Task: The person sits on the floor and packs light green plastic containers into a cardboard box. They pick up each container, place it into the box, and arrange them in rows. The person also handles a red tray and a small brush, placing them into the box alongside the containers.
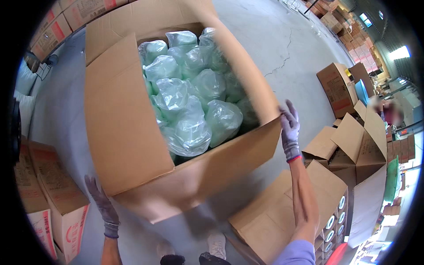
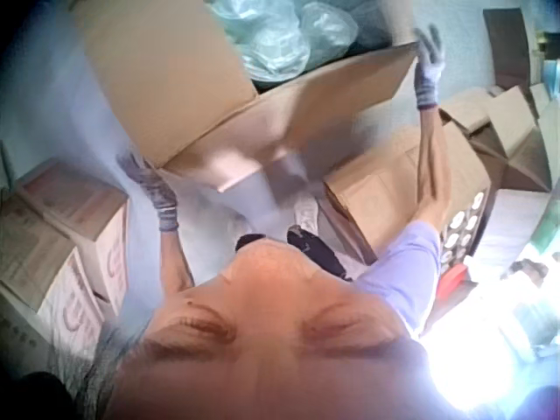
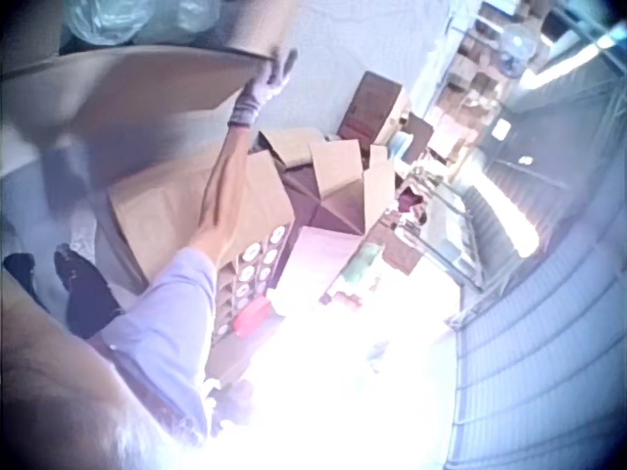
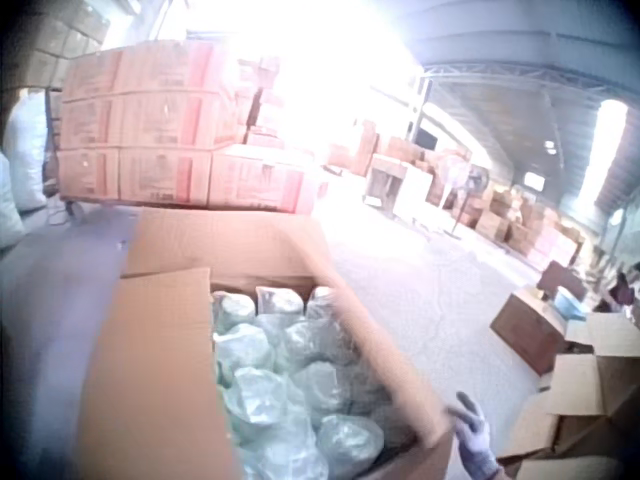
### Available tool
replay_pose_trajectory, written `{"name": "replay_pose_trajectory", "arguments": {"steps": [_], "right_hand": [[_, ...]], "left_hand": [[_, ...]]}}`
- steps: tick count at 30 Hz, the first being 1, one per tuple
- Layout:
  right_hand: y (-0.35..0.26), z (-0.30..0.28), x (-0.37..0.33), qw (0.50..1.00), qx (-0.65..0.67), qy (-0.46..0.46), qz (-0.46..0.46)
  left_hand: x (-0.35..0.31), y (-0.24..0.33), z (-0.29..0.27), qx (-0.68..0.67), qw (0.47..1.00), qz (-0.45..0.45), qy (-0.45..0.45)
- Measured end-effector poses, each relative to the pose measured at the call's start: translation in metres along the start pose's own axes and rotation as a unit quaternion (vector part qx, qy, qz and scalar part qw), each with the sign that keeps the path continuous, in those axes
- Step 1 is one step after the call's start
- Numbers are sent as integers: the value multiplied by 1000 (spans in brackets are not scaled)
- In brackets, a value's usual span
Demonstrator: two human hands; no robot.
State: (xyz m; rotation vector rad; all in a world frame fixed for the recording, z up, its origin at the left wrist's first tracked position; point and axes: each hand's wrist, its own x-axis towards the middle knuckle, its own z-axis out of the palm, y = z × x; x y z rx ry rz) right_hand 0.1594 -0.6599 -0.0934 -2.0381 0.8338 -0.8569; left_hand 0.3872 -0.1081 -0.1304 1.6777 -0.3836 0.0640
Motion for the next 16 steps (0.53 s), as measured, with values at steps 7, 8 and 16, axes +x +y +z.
{"name": "replay_pose_trajectory", "arguments": {"steps": [7,8,16], "right_hand": [[-65,114,-20,880,-349,-274,-167],[-75,110,-19,882,-349,-268,-169],[-237,20,2,886,-253,-341,-185]], "left_hand": [[-101,-17,-34,-116,765,-618,-142],[-101,6,-37,-100,764,-616,-162],[-56,128,-49,-31,728,-640,-243]]}}
